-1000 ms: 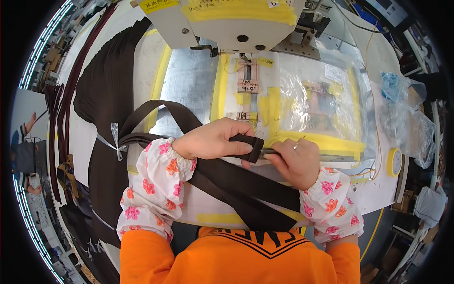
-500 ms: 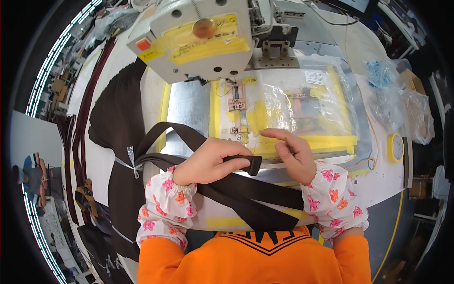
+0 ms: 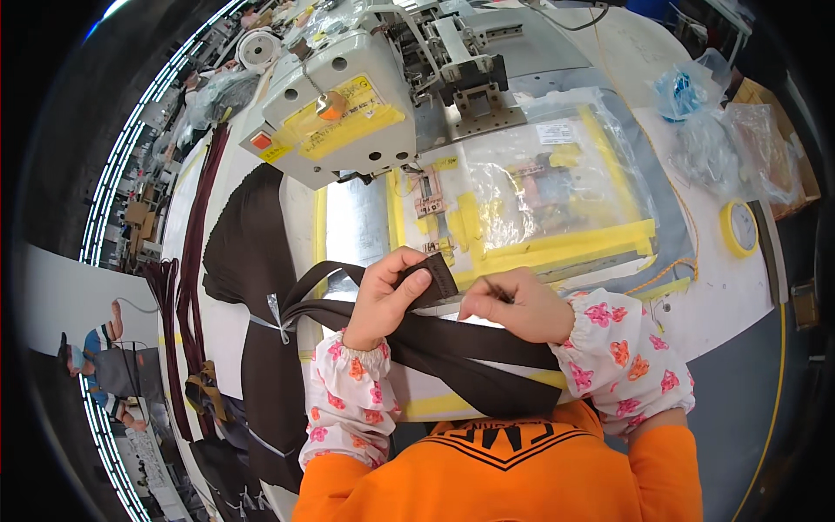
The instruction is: Operator uses an industrial sewing machine to stitch leather or heavy fabric strips.
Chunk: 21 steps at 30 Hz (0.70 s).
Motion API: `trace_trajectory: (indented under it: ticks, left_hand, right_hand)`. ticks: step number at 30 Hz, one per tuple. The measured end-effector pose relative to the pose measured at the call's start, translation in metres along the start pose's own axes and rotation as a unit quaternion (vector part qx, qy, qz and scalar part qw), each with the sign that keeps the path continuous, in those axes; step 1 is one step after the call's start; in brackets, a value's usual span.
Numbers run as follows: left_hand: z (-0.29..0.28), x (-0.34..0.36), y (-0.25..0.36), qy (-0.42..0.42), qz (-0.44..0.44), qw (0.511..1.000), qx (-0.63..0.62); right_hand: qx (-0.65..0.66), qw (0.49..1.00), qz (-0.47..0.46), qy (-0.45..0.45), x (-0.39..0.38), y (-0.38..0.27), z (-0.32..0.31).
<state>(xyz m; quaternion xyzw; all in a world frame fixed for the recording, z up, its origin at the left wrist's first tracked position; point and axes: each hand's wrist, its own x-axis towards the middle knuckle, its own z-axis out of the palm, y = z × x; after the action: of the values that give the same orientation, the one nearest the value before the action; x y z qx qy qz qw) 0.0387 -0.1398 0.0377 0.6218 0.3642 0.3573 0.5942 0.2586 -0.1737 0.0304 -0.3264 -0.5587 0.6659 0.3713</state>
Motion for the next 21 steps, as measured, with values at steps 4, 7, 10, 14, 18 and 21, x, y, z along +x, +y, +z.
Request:
trace_trajectory:
  ticks: [4, 7, 10, 14, 18, 21]
  left_hand:
    - [0.008, 0.005, -0.007, 0.002, -0.023, 0.998, -0.06]
    - [0.013, 0.007, -0.01, 0.023, -0.044, 0.992, -0.118]
    - [0.012, 0.008, -0.014, 0.007, -0.058, 0.986, -0.156]
    - [-0.002, -0.005, -0.012, 0.01, -0.061, 0.984, -0.165]
    - [-0.032, -0.031, 0.022, 0.005, -0.002, 0.985, -0.17]
    - [-0.004, -0.025, 0.036, 0.001, 0.008, 1.0, 0.019]
  right_hand:
    - [0.154, 0.977, -0.117, 0.092, 0.0, 0.007, 0.007]
    - [0.223, 0.974, -0.047, 0.005, 0.0, 0.002, 0.002]
    - [0.196, 0.98, -0.015, 0.016, 0.004, 0.004, 0.009]
    - [0.018, 0.991, -0.013, 0.133, 0.003, 0.014, 0.008]
    - [-0.038, 0.975, 0.058, 0.213, -0.026, 0.016, -0.021]
    - [-0.024, 0.979, -0.017, 0.201, -0.02, 0.013, -0.008]
